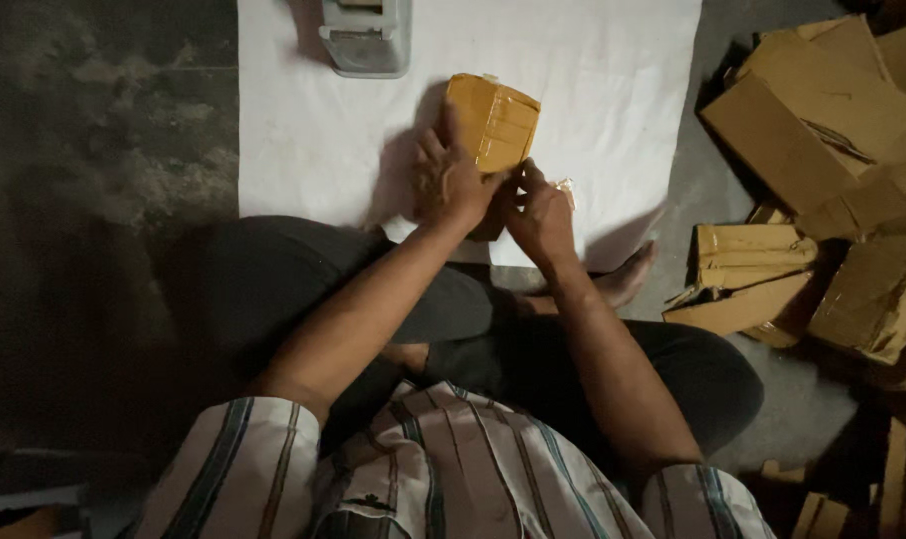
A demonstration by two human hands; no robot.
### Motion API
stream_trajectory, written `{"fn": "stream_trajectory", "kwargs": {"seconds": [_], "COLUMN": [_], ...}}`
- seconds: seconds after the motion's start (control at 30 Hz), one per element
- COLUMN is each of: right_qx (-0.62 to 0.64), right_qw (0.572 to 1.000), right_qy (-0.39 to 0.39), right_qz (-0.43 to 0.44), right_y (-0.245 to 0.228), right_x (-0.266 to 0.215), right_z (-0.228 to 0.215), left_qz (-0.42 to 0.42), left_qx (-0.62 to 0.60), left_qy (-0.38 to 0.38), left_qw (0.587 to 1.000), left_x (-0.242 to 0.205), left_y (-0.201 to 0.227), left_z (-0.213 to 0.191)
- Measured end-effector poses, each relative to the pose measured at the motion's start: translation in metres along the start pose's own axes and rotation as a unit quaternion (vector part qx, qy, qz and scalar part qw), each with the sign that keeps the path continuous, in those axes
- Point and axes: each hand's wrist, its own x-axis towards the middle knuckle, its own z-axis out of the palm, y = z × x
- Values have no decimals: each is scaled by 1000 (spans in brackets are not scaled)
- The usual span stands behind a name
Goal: The person sits on the floor and assembles small cardboard boxes by folding the flaps and securing them with packing tape. They repeatedly pick up flat cardboard pieces, fold them into box shapes, and use a tape dispenser to seal the seams.
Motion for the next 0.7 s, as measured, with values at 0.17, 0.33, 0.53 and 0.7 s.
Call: {"fn": "stream_trajectory", "kwargs": {"seconds": [0.17,0.33,0.53,0.7], "right_qx": [95,98,189,-77], "right_qw": [991,990,972,996], "right_qy": [11,-33,40,30], "right_qz": [95,100,136,36], "right_y": [10,22,42,36], "right_x": [11,18,29,30], "right_z": [-13,-15,-42,-78], "left_qz": [129,97,156,332], "left_qx": [81,160,209,266], "left_qy": [71,-18,-87,-111], "left_qw": [986,982,962,898], "left_x": [-2,-1,-1,17], "left_y": [-5,-6,6,-1], "left_z": [5,5,-4,-13]}}
